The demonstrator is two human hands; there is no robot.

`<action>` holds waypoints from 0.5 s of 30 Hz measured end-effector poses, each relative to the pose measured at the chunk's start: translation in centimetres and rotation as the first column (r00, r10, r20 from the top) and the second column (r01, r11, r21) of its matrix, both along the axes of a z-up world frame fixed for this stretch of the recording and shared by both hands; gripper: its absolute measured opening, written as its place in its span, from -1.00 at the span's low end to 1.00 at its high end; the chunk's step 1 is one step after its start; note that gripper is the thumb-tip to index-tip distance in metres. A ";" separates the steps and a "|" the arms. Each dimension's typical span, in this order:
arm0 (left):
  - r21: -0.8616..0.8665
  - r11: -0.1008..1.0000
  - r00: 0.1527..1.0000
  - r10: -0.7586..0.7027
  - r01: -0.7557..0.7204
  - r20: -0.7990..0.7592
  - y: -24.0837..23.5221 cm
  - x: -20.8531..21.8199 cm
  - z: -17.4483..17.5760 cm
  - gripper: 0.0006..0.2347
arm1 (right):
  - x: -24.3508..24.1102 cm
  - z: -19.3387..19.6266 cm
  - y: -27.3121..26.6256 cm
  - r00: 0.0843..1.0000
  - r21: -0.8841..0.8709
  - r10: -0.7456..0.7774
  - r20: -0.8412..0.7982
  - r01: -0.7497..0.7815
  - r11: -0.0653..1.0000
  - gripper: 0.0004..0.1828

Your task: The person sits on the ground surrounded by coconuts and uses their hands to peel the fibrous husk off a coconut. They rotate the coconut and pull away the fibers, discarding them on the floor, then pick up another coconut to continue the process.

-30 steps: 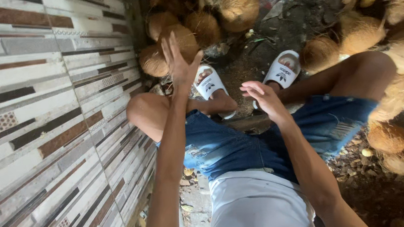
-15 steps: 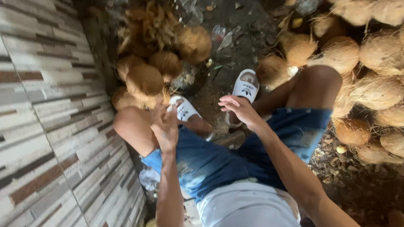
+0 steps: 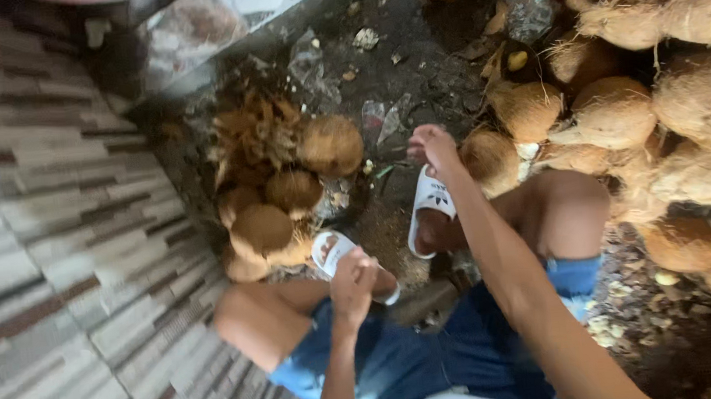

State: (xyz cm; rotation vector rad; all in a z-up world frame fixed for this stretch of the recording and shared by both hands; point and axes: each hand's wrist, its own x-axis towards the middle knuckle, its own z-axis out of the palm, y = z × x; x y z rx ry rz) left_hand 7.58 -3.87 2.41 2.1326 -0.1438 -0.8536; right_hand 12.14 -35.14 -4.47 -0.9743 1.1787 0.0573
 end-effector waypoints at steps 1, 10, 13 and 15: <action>-0.017 0.998 0.995 0.066 -0.068 -0.071 -0.2 -0.5 -0.7 -0.80 | 1.1 -1.5 -1.3 0.998 -0.010 -0.011 -0.068 0.011 1.000 -0.74; -0.208 0.961 0.947 -0.229 0.183 -0.226 -9.1 -4.5 -0.1 -0.62 | 13.0 -5.9 -16.9 0.941 -0.259 -0.145 -0.306 0.064 0.964 0.04; 0.215 -0.117 0.119 -0.543 0.970 -0.831 -9.0 3.2 -8.6 -0.62 | 16.4 -7.1 -20.5 0.971 -0.251 -0.190 -0.143 0.150 0.956 0.43; 0.142 -0.191 0.018 -0.534 0.971 -0.845 -9.4 3.0 -10.2 -0.65 | 18.4 -7.8 -22.6 0.965 -0.333 -0.195 -0.177 0.128 0.934 0.56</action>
